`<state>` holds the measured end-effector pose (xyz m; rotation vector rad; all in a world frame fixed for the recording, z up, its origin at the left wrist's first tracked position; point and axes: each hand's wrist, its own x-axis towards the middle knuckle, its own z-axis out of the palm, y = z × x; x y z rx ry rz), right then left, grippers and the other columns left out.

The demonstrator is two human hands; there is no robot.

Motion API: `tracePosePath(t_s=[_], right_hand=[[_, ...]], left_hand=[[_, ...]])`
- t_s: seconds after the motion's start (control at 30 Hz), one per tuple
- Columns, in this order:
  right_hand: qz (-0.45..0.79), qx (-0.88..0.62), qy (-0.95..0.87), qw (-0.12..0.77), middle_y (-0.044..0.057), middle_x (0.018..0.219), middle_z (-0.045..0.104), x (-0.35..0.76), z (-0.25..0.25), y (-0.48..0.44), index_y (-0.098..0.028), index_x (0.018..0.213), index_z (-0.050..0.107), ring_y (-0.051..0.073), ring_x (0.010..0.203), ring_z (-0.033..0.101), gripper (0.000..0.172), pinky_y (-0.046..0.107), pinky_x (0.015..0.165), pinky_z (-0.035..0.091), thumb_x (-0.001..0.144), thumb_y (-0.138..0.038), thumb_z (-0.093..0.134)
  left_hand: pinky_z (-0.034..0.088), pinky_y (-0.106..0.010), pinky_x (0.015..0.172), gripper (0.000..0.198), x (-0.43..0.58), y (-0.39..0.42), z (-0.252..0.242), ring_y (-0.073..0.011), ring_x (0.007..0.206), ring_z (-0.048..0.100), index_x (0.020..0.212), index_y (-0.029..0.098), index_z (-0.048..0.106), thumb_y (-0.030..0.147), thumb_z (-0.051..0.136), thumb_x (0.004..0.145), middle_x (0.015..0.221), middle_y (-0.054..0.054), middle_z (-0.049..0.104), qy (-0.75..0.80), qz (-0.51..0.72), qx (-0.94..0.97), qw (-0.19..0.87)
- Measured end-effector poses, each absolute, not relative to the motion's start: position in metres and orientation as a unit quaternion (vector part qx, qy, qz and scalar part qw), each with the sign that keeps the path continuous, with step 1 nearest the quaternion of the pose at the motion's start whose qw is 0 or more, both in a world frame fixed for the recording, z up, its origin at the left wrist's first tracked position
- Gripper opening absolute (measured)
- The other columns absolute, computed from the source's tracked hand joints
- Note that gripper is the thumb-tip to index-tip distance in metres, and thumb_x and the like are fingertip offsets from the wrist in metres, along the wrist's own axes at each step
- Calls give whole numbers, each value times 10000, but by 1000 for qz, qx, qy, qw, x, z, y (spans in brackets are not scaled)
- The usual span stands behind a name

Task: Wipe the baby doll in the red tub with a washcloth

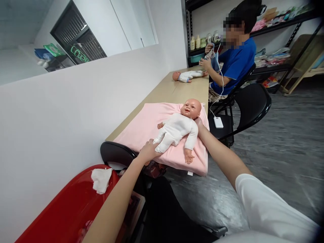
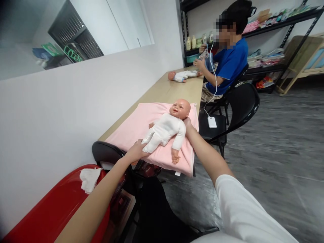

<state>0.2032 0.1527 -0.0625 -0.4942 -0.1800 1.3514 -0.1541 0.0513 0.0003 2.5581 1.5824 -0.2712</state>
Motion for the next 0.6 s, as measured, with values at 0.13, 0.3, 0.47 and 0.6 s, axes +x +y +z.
tracePosePath(t_s=[0.13, 0.3, 0.47, 0.6], right_hand=[[605, -250, -67, 753, 104, 1116, 830, 194, -62, 154, -153, 1405, 677, 205, 1130, 769, 580, 398, 1096, 615, 1119, -291, 191], [619, -223, -109, 745, 148, 1150, 823, 175, -55, 127, -146, 1245, 737, 247, 1239, 754, 823, 458, 1176, 560, 1139, -621, 73], [622, -164, -142, 752, 172, 1144, 813, 166, -49, 115, -116, 1184, 734, 207, 1348, 703, 820, 457, 1234, 461, 1140, -597, 71], [610, -150, -146, 765, 163, 1206, 813, 151, -31, 132, -174, 1066, 755, 237, 1442, 649, 671, 493, 1299, 402, 1128, -610, 248]], left_hand=[[529, -445, 1121, 571, -159, 45, -4, -362, 1289, 634, 1401, 247, 746, 620, 655, 979, 1408, -164, 545, 516, -65, 852, 64], [552, -398, 1064, 516, -162, 37, 0, -315, 1167, 689, 1280, 225, 788, 616, 657, 970, 1316, -142, 566, 517, -36, 850, 96], [564, -374, 1008, 471, -170, 18, 18, -315, 1153, 706, 1242, 240, 796, 584, 655, 952, 1307, -123, 585, 517, -17, 852, 80], [564, -401, 1008, 504, -185, 3, 43, -344, 1203, 698, 1327, 262, 773, 574, 634, 956, 1336, -134, 583, 530, -6, 846, 61]])
